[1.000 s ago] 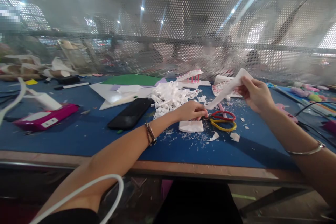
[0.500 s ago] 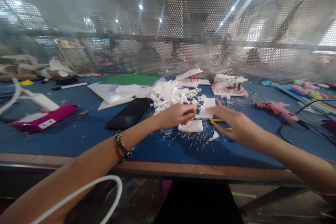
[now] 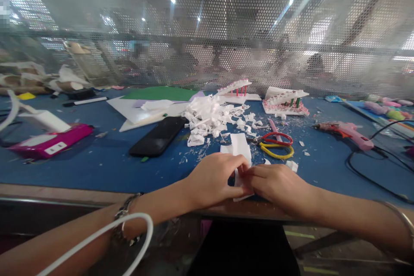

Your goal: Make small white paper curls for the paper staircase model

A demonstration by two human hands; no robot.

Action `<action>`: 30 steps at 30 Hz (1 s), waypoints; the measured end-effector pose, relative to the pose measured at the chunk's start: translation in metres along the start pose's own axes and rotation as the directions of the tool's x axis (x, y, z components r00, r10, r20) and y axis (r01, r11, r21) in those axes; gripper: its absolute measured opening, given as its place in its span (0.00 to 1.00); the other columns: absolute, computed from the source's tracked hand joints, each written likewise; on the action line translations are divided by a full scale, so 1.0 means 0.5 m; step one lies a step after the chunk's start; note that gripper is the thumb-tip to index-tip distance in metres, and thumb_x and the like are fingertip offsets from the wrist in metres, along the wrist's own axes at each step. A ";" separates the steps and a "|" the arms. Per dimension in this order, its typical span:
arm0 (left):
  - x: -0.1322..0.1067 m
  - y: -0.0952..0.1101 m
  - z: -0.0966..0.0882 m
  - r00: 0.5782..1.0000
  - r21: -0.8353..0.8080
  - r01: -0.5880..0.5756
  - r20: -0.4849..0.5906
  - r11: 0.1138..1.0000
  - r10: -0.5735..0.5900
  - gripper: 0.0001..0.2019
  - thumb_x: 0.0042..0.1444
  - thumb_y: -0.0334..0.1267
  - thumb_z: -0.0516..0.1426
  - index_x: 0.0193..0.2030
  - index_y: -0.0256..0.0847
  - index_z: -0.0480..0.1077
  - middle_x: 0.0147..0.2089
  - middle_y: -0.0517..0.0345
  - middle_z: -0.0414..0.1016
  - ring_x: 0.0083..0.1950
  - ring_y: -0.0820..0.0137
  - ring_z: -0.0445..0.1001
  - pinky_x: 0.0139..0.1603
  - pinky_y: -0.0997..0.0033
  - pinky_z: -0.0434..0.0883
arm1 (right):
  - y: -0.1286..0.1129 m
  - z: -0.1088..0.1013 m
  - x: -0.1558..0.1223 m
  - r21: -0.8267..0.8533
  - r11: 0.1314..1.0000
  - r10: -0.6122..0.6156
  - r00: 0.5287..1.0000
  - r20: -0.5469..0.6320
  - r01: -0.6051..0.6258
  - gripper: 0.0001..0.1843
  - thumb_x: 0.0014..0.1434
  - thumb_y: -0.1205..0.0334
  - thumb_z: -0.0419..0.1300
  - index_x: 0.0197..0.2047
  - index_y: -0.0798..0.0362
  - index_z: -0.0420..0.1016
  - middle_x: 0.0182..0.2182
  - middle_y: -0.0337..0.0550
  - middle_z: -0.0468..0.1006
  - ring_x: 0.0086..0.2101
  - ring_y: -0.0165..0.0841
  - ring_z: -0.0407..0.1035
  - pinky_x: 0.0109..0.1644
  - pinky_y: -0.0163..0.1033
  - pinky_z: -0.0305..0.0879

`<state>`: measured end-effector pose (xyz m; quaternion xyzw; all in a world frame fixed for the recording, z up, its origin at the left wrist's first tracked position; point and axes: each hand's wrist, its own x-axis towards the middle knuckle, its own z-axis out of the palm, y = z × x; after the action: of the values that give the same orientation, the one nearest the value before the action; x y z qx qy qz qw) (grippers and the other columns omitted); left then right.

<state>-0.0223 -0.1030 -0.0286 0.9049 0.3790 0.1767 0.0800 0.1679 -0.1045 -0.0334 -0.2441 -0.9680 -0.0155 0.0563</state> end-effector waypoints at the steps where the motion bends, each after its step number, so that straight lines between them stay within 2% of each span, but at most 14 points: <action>1: -0.003 0.004 0.002 1.000 0.006 0.008 0.015 1.000 -0.008 0.17 0.48 0.53 0.58 0.36 0.41 0.66 0.32 0.63 0.73 0.33 0.71 0.70 0.33 0.73 0.60 | -0.001 0.001 0.000 -0.037 0.999 -0.019 1.000 -0.007 0.019 0.10 0.58 0.63 0.52 0.38 0.58 0.72 0.35 0.46 0.76 0.34 0.35 0.71 0.34 0.39 0.68; 4: -0.016 0.015 0.007 1.000 0.079 -0.007 0.003 0.997 0.007 0.23 0.44 0.59 0.57 0.35 0.40 0.66 0.31 0.60 0.72 0.32 0.68 0.70 0.32 0.71 0.60 | -0.003 0.003 0.001 -0.145 0.988 -0.072 0.992 -0.107 0.056 0.14 0.57 0.54 0.54 0.31 0.57 0.73 0.29 0.44 0.75 0.29 0.34 0.69 0.28 0.37 0.63; 6: -0.023 0.020 0.008 0.999 0.162 -0.034 -0.032 0.986 0.040 0.23 0.46 0.58 0.56 0.36 0.39 0.66 0.34 0.56 0.72 0.34 0.66 0.70 0.33 0.69 0.60 | -0.004 0.006 0.000 -0.238 0.969 -0.111 0.972 -0.208 0.060 0.15 0.56 0.54 0.55 0.27 0.56 0.72 0.26 0.43 0.73 0.27 0.32 0.67 0.25 0.37 0.59; 9: -0.026 0.018 0.005 0.992 0.289 -0.083 -0.063 0.954 0.105 0.10 0.55 0.43 0.54 0.37 0.38 0.66 0.36 0.55 0.72 0.37 0.66 0.70 0.36 0.69 0.61 | -0.002 0.011 0.001 -0.398 0.916 -0.199 0.915 -0.352 0.046 0.11 0.57 0.65 0.54 0.23 0.54 0.70 0.22 0.41 0.70 0.25 0.30 0.64 0.24 0.37 0.55; 11: -0.024 0.010 0.003 0.981 0.362 -0.140 -0.073 0.921 0.178 0.04 0.58 0.34 0.51 0.36 0.39 0.66 0.35 0.57 0.72 0.37 0.68 0.69 0.36 0.69 0.60 | 0.002 0.013 0.003 -0.482 0.876 -0.236 0.891 -0.389 0.022 0.12 0.56 0.70 0.53 0.22 0.54 0.68 0.21 0.40 0.68 0.24 0.30 0.61 0.24 0.38 0.52; 15: -0.023 -0.007 0.006 0.955 0.440 -0.237 -0.059 0.866 0.291 0.07 0.60 0.32 0.48 0.34 0.41 0.66 0.35 0.60 0.72 0.36 0.68 0.69 0.37 0.68 0.60 | 0.006 0.014 0.009 -0.503 0.864 -0.225 0.910 -0.349 0.021 0.11 0.56 0.72 0.52 0.24 0.54 0.68 0.21 0.40 0.68 0.24 0.30 0.60 0.24 0.38 0.51; 19: -0.029 -0.003 0.010 0.973 0.327 -0.217 -0.007 0.920 0.232 0.07 0.59 0.31 0.49 0.32 0.39 0.66 0.33 0.59 0.72 0.35 0.69 0.69 0.37 0.69 0.61 | 0.008 0.012 0.011 -0.414 0.905 -0.219 0.942 -0.256 0.098 0.08 0.57 0.70 0.52 0.27 0.54 0.68 0.24 0.40 0.70 0.27 0.31 0.61 0.26 0.37 0.52; 22: -0.033 0.006 0.010 0.985 0.259 -0.167 0.002 0.951 0.173 0.08 0.59 0.34 0.50 0.31 0.38 0.67 0.30 0.59 0.71 0.32 0.69 0.69 0.34 0.70 0.61 | 0.009 0.013 0.012 -0.304 0.949 -0.153 0.965 -0.212 0.083 0.09 0.59 0.66 0.52 0.28 0.54 0.67 0.26 0.40 0.70 0.27 0.31 0.61 0.26 0.37 0.52; 26: -0.037 0.011 0.012 0.988 0.254 -0.150 -0.005 0.956 0.157 0.09 0.60 0.36 0.50 0.32 0.39 0.69 0.32 0.59 0.73 0.33 0.69 0.70 0.33 0.70 0.61 | 0.009 0.015 0.011 -0.137 0.990 -0.040 0.987 -0.153 0.019 0.07 0.60 0.63 0.51 0.31 0.54 0.67 0.29 0.40 0.72 0.29 0.30 0.63 0.29 0.36 0.54; 28: -0.037 0.010 0.012 0.988 0.259 -0.145 -0.006 0.955 0.151 0.09 0.59 0.36 0.51 0.32 0.39 0.69 0.33 0.59 0.73 0.34 0.69 0.70 0.33 0.70 0.61 | 0.008 0.013 0.009 -0.115 0.993 -0.031 0.989 -0.143 0.015 0.07 0.60 0.63 0.51 0.32 0.54 0.67 0.31 0.41 0.72 0.31 0.30 0.64 0.31 0.35 0.55; 30: -0.036 0.008 0.012 0.991 0.246 -0.129 0.005 0.961 0.132 0.08 0.59 0.36 0.51 0.32 0.39 0.69 0.33 0.60 0.73 0.34 0.69 0.70 0.34 0.70 0.62 | 0.008 0.009 0.006 -0.148 0.988 -0.072 0.986 -0.147 0.050 0.07 0.60 0.65 0.51 0.32 0.54 0.67 0.31 0.41 0.73 0.32 0.31 0.64 0.32 0.36 0.55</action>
<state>-0.0292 -0.1191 -0.0375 0.9298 0.3378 0.1385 -0.0467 0.1671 -0.0992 -0.0374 -0.2157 -0.9643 -0.1053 0.1117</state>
